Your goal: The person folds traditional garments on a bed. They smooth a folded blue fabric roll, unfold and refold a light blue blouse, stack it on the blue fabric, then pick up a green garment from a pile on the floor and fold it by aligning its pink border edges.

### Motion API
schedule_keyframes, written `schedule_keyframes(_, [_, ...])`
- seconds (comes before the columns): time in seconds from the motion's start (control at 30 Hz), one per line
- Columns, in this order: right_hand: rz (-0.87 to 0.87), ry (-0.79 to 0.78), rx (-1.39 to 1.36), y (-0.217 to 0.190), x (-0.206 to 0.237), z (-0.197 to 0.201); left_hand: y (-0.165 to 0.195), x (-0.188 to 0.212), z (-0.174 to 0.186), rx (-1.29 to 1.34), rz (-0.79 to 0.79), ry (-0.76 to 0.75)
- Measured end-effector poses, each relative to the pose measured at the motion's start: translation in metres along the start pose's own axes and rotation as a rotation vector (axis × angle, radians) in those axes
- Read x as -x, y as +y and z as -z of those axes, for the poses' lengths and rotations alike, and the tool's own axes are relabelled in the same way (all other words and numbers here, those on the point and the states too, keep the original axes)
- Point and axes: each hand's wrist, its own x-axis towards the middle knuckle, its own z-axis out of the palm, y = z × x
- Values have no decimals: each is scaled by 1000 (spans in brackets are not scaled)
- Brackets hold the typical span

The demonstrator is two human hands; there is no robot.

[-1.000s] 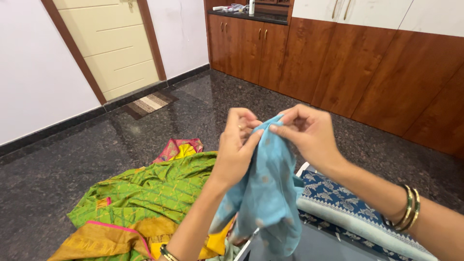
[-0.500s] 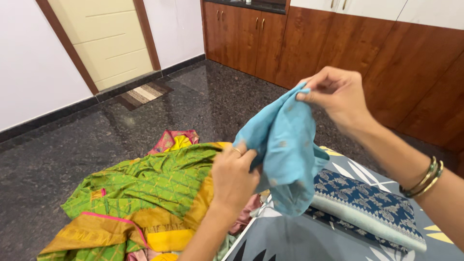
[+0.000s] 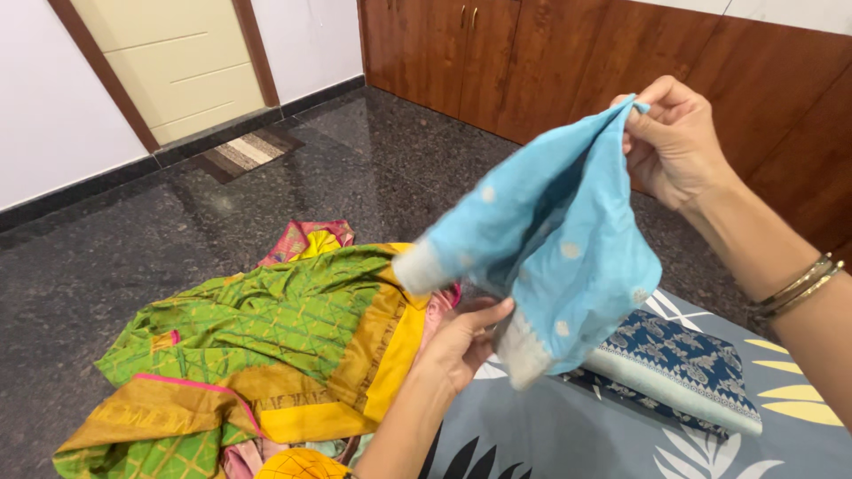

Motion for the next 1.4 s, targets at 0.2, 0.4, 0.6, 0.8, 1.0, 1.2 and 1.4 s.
schedule_keyframes(0.2, [32, 103, 129, 2, 9, 26, -13, 13, 10, 68, -614, 67])
schedule_keyframes(0.4, [23, 304, 301, 9, 15, 37, 37, 21, 39, 244, -728, 16])
schedule_keyframes(0.6, [-25, 273, 352, 22, 23, 26, 88, 19, 43, 94, -678, -26])
schedule_keyframes(0.8, [-10, 271, 329, 24, 21, 14, 81, 11, 53, -221, -398, 94])
schedule_keyframes(1.0, [4, 260, 309, 23, 20, 7, 48, -1, 57, 332, -60, 107])
schedule_keyframes(1.2, [13, 302, 315, 24, 20, 8, 55, 12, 38, 174, -57, -79])
schedule_keyframes(1.4, [30, 256, 394, 28, 23, 11, 117, 33, 43, 20, -712, -94])
